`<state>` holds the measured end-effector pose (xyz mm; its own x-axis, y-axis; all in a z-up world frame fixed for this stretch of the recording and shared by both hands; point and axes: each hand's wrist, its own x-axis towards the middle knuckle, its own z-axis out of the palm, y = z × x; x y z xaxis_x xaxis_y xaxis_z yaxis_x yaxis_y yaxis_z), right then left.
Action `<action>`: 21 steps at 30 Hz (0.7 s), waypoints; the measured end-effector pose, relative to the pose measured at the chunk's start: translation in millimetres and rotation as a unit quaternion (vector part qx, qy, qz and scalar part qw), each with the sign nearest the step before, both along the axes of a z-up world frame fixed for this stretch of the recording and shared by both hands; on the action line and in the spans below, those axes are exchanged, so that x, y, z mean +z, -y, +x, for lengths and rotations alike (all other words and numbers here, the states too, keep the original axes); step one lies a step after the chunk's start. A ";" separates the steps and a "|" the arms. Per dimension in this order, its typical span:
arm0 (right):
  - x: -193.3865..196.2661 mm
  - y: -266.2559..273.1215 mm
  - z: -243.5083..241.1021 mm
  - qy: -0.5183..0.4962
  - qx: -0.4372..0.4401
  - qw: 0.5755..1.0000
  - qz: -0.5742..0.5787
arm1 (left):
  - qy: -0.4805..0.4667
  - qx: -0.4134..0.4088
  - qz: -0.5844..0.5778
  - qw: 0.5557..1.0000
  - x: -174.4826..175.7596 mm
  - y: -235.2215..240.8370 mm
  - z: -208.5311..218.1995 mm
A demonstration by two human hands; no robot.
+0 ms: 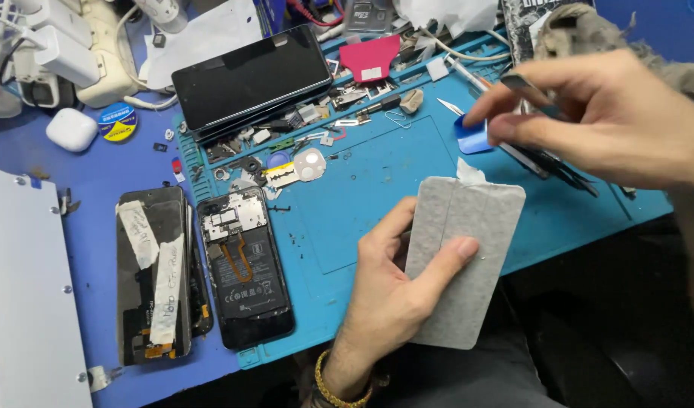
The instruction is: Peeling a protective adhesive film from a phone screen component using tweezers and fingers
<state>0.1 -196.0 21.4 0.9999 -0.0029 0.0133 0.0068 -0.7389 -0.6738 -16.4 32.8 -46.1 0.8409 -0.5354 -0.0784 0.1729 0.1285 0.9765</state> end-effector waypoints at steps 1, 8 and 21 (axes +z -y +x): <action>-2.0 -1.9 0.8 -0.075 -0.026 0.996 0.043 | -0.008 -0.006 0.007 1.000 0.1 0.3 0.4; -28.5 6.7 -3.2 -0.190 -0.037 0.968 0.162 | 0.024 -0.012 0.049 0.998 -1.3 2.3 -0.2; -14.0 -8.3 -1.3 -0.116 0.020 0.993 0.011 | 0.083 0.011 0.070 0.994 0.0 6.8 0.8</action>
